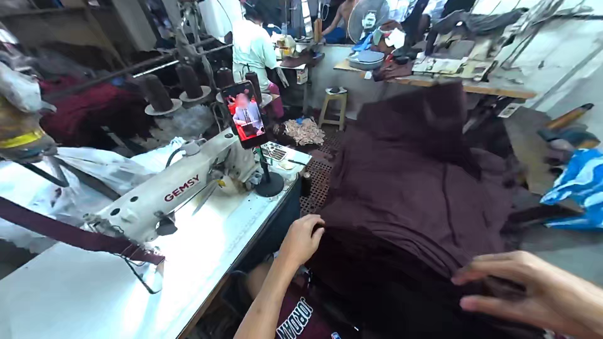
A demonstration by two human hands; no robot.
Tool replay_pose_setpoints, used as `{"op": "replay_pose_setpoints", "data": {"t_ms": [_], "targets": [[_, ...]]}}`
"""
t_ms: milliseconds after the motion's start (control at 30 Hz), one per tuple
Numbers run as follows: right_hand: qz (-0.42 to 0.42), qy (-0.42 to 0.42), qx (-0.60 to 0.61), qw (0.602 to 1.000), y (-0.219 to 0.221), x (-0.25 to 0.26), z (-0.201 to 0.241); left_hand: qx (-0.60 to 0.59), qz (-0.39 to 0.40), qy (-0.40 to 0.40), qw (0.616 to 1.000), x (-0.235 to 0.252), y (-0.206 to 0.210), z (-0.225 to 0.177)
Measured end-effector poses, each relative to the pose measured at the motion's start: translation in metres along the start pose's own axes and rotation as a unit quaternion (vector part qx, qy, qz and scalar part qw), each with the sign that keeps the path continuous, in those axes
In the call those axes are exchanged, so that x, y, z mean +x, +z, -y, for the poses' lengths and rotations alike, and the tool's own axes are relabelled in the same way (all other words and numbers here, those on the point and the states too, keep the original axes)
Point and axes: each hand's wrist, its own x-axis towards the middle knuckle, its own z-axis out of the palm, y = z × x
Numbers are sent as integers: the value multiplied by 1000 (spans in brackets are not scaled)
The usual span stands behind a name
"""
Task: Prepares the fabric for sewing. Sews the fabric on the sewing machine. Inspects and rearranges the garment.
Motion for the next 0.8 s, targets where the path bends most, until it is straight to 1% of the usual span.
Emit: {"op": "replay_pose_setpoints", "data": {"t_ms": [33, 100, 167, 200, 233, 267, 333, 367, 433, 467, 533, 567, 600, 633, 667, 700, 767, 800], "targets": [[-16, -56, 54, 997, 13, 11, 8, 4, -21, -4, 1000, -11, -11, 4], [-26, -168, 180, 969, 44, 46, 34, 22, -91, -8, 996, -35, -49, 8], [24, -243, 307, 920, 93, 92, 66, 39, -199, 6, 979, -64, -102, 10], [70, -255, 345, 901, 127, 114, 79, 46, -247, 9, 968, -82, -133, 10], [119, -252, 354, 893, 166, 136, 90, 54, -294, 8, 954, -102, -164, 10], [165, -234, 343, 894, 208, 156, 96, 56, -339, 0, 939, -123, -194, 10], [251, -157, 268, 917, 286, 189, 103, 40, -422, -18, 906, -166, -251, 13], [281, -110, 215, 929, 318, 201, 106, 37, -468, -29, 883, -186, -277, 16], [313, -29, 118, 942, 360, 219, 116, 45, -558, -77, 825, -217, -317, 11], [317, -3, 74, 946, 371, 226, 121, 49, -594, -112, 795, -226, -333, 5], [294, 31, 14, 955, 386, 238, 127, 50, -637, -185, 747, -235, -358, 0], [274, 42, -3, 961, 390, 244, 128, 44, -645, -220, 731, -236, -369, 2], [253, 51, -15, 966, 394, 249, 128, 36, -644, -249, 722, -236, -380, 7], [231, 57, -21, 971, 397, 254, 127, 23, -636, -268, 723, -235, -390, 13], [218, 65, -21, 974, 398, 258, 126, 0, -624, -273, 733, -231, -398, 20], [214, 78, -17, 974, 398, 262, 125, -28, -611, -257, 748, -225, -406, 27], [215, 105, 3, 971, 393, 268, 125, -75, -586, -202, 781, -210, -415, 40], [223, 116, 11, 968, 389, 271, 127, -91, -583, -182, 787, -201, -418, 46]]}}
